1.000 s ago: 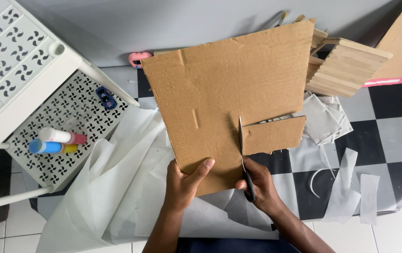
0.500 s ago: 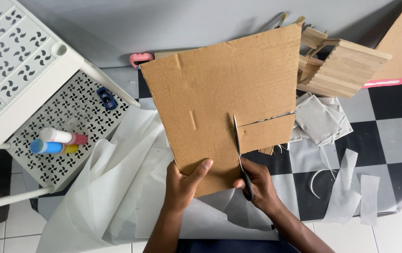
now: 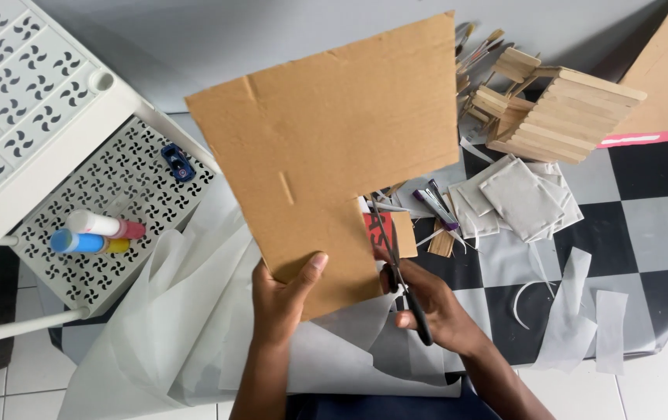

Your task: Wrapping a small box in white paper, sealing it with heat, and cutting cardboard with scissors for a craft project.

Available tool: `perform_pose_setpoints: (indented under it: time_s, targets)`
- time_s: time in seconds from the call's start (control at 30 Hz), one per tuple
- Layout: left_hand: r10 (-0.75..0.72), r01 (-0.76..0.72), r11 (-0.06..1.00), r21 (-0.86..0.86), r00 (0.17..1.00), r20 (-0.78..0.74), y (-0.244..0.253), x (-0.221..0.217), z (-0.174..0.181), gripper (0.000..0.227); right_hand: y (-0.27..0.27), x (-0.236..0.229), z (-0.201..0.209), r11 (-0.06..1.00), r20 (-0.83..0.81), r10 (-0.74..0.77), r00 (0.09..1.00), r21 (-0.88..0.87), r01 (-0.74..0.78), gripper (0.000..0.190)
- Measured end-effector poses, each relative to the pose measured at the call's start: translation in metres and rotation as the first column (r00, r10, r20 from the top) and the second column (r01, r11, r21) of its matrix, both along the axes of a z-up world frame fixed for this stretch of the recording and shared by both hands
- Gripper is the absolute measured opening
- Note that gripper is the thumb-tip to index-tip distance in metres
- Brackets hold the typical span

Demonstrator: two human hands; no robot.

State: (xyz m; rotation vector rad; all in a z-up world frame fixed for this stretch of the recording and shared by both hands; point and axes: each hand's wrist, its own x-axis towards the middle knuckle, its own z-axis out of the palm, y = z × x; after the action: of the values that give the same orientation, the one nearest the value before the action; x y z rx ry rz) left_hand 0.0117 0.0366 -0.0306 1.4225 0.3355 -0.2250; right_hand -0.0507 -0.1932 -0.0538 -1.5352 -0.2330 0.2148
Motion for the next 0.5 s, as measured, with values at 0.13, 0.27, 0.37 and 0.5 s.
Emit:
perform_pose_setpoints:
  time_s: [0.13,0.27,0.37,0.5]
  targets:
    - [-0.044,0.024,0.996,0.082,0.967,0.252,0.024,0.007,0.009,0.052,-0.034,-0.014,0.001,0.996,-0.021,-0.046,0.999,-0.083,0.044,0.094]
    - [-0.164,0.112,0.964,0.242,0.964,0.209,0.044,0.011,0.017,0.051,-0.063,-0.031,0.001,0.883,-0.032,-0.265,0.964,-0.410,0.230,0.094]
    - [-0.206,0.162,0.928,0.336,0.974,0.098,0.049,0.007,0.030,0.035,-0.074,-0.046,-0.016,0.617,0.227,-0.322,0.919,-0.687,0.385,0.086]
    - [-0.241,0.213,0.875,0.434,0.970,0.009,0.051,0.001,0.040,0.047,-0.069,-0.064,-0.043,0.447,0.523,-0.286,0.803,-0.668,0.595,0.070]
